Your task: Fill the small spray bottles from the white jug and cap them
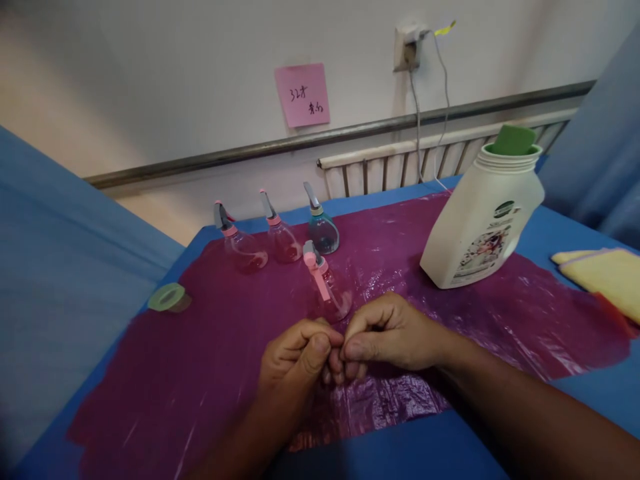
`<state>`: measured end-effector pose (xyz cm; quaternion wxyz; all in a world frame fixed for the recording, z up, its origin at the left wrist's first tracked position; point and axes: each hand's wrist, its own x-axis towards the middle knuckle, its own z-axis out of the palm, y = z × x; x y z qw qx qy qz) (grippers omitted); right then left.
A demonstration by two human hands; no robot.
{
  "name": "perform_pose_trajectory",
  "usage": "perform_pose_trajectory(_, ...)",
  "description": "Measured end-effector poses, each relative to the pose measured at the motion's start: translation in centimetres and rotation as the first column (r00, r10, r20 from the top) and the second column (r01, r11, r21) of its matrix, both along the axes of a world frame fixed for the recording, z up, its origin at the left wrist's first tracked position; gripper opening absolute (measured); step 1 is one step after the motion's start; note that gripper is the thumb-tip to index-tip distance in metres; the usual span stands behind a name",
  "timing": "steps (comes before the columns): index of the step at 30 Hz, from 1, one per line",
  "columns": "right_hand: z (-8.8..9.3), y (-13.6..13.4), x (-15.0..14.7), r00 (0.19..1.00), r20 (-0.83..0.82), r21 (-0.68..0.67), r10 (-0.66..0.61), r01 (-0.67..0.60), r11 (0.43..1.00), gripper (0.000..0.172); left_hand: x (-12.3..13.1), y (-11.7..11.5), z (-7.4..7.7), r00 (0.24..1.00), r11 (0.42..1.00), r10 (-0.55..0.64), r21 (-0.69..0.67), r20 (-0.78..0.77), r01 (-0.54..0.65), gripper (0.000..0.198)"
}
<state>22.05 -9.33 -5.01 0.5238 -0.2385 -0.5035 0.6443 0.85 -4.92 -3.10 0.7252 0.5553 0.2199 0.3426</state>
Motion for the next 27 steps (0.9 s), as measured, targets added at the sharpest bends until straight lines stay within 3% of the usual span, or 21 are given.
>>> perform_pose_trajectory(6,-0.3,0.0,0.1,1.0,0.01,-0.014,-0.019,0.019,1.0,0.013,0.3,0.0,0.1,0.998,0.999,-0.03,-0.015,0.061,0.031,0.03)
perform_pose_trajectory(11,-0.3,-0.1,-0.1,1.0,0.022,-0.073,-0.016,0.017,0.997,0.02,0.6,-0.1,0.0,0.997,0.993,-0.049,-0.104,0.06,0.055,0.042)
perform_pose_trajectory(17,-0.6,-0.4,-0.1,1.0,0.024,-0.121,0.011,-0.008,0.993,0.034,0.6,0.0,-1.2,0.982,0.963,-0.174,-0.194,0.072,0.185,0.052)
perform_pose_trajectory(27,-0.4,-0.4,0.3,0.995,0.06,-0.114,0.077,-0.07,0.991,0.038,0.5,0.4,-1.7,0.974,0.959,-0.212,-0.171,0.083,0.224,0.048)
